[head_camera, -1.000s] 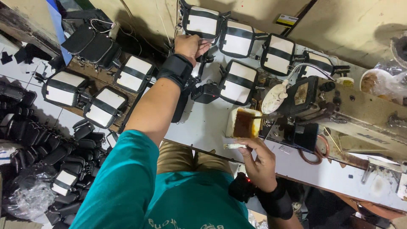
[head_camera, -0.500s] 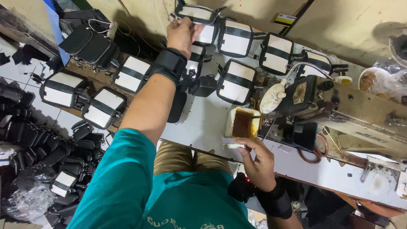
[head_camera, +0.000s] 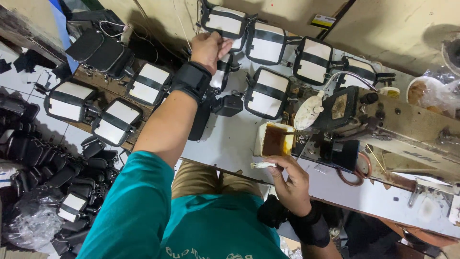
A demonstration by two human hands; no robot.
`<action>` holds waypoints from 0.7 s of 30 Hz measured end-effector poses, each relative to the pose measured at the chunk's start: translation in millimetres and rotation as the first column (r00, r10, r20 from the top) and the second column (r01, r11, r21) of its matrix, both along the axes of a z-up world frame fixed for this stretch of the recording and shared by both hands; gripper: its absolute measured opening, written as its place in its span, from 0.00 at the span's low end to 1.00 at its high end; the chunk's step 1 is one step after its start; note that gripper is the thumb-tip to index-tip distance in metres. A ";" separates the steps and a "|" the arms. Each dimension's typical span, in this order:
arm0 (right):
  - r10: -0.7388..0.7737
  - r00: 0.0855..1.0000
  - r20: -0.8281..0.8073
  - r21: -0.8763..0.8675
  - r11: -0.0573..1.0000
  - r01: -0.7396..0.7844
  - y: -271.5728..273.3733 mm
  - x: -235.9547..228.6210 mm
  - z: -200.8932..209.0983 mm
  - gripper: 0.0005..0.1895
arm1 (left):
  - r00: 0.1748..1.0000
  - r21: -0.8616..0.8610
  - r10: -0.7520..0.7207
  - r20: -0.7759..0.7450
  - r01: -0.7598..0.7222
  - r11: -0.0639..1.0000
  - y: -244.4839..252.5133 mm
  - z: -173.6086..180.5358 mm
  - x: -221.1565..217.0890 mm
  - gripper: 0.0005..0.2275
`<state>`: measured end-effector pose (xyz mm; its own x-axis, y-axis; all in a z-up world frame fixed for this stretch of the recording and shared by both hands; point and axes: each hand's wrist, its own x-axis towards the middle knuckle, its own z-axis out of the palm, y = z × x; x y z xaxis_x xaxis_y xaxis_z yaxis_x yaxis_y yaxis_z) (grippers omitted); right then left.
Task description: Applying glue to the edges of small leather components using a manual applicator
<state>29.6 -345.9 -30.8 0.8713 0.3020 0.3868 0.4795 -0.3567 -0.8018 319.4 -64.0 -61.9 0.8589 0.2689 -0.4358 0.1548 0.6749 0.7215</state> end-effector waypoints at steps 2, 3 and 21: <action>-0.008 1.000 -0.004 -0.010 1.000 0.008 -0.4 -1.2 -1.2 0.09 | 1.000 0.009 -0.016 -0.003 0.016 1.000 0.0 -6.4 -2.2 0.05; -0.015 1.000 -0.005 -0.017 1.000 0.015 -0.1 -1.3 -1.8 0.09 | 1.000 0.021 -0.030 -0.004 0.030 0.999 0.9 -9.1 -3.2 0.03; -0.010 1.000 -0.014 0.024 1.000 0.010 5.5 -5.3 2.0 0.09 | 0.990 0.208 -0.018 0.137 -0.011 0.978 -18.1 -31.7 5.7 0.06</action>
